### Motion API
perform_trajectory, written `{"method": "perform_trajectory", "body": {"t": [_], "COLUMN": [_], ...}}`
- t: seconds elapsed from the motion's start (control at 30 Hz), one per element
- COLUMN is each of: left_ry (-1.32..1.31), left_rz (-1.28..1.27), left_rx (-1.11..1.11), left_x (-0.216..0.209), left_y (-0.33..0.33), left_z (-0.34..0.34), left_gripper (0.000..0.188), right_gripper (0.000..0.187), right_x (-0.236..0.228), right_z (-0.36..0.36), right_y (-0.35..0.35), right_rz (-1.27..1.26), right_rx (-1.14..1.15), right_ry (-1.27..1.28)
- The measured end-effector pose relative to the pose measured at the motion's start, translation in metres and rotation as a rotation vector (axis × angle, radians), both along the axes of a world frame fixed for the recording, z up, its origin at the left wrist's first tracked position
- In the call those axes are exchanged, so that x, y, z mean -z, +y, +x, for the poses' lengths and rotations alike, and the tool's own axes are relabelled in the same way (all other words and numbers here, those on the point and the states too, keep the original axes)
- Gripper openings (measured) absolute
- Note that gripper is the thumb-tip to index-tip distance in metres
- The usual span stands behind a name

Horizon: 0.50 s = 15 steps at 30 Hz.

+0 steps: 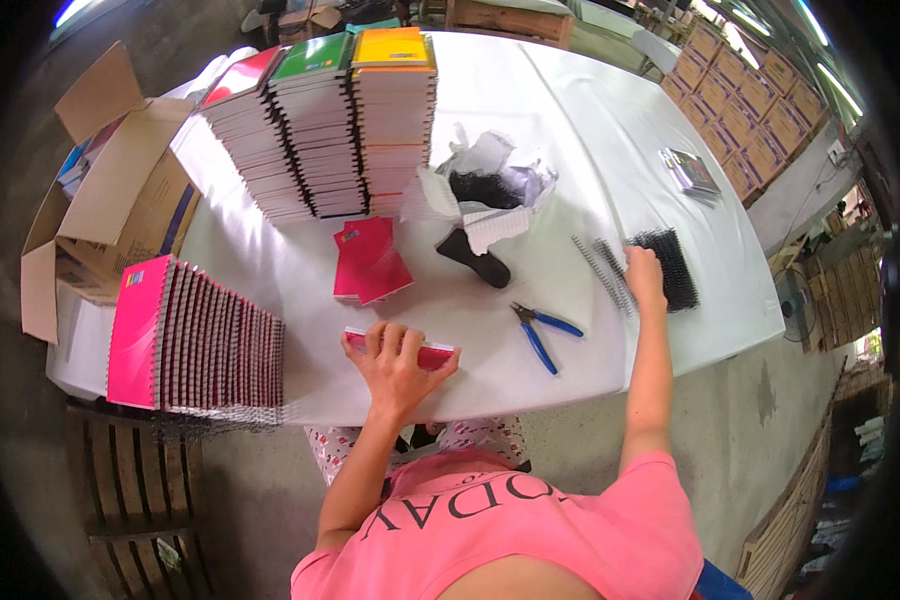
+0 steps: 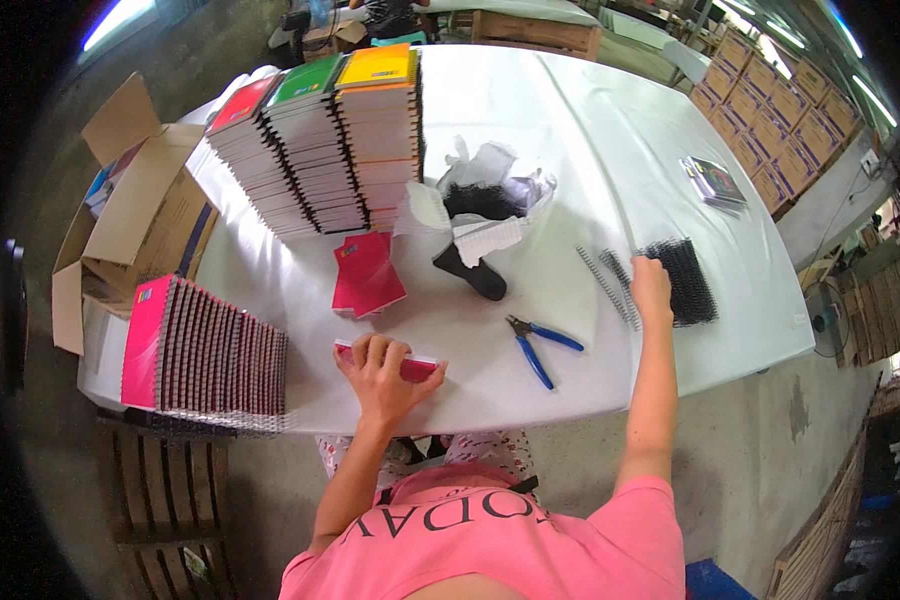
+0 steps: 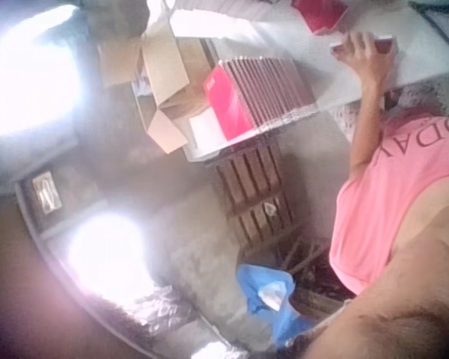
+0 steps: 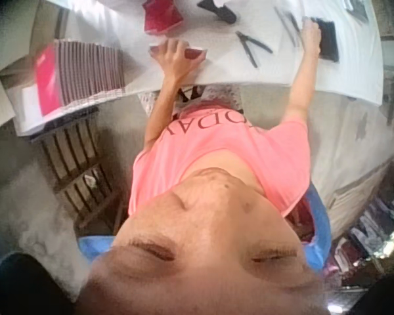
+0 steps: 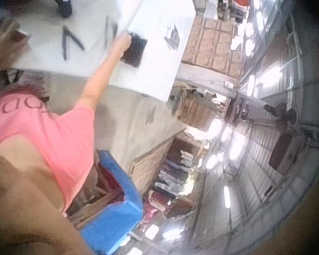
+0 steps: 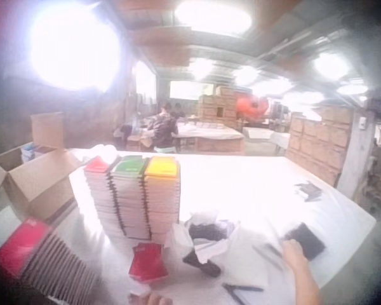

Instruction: The person assembles spiral notebooks by inserting a metal coil through the punched holes and using a tool to crimp the ends of the coil.

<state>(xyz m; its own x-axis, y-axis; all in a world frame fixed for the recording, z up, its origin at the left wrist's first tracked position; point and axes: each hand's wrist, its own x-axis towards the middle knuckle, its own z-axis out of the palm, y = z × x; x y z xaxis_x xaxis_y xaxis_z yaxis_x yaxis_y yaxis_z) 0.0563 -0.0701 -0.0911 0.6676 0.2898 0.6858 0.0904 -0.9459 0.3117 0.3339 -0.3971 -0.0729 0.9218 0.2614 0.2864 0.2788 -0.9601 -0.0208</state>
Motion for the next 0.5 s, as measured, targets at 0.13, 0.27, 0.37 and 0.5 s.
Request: {"method": "perform_trajectory", "body": {"t": [0.13,0.27,0.37,0.5], "left_ry": [-0.031,-0.020,-0.004,-0.051], "left_rz": [-0.006,-0.021,-0.003,-0.038], "left_rx": [-0.013,-0.020,-0.016,-0.023], "left_x": [0.003,0.002,0.001,-0.001], "left_y": [0.000,0.003,0.002,0.001], "left_z": [-0.003,-0.004,-0.005,-0.003], "left_gripper": [0.043,0.045,0.046,0.045], "right_gripper": [0.024,0.025,0.025,0.025], "right_x": [0.009,-0.005,0.023,0.028], "right_z": [-0.004,-0.029,-0.039,-0.046], "right_y": [0.010,0.050,0.079,0.110], "right_rz": [0.250,0.438,0.342,0.419], "right_rx": [-0.093,-0.166,-0.326,-0.242], "right_ry": [0.005,0.049,-0.044,0.165]}}
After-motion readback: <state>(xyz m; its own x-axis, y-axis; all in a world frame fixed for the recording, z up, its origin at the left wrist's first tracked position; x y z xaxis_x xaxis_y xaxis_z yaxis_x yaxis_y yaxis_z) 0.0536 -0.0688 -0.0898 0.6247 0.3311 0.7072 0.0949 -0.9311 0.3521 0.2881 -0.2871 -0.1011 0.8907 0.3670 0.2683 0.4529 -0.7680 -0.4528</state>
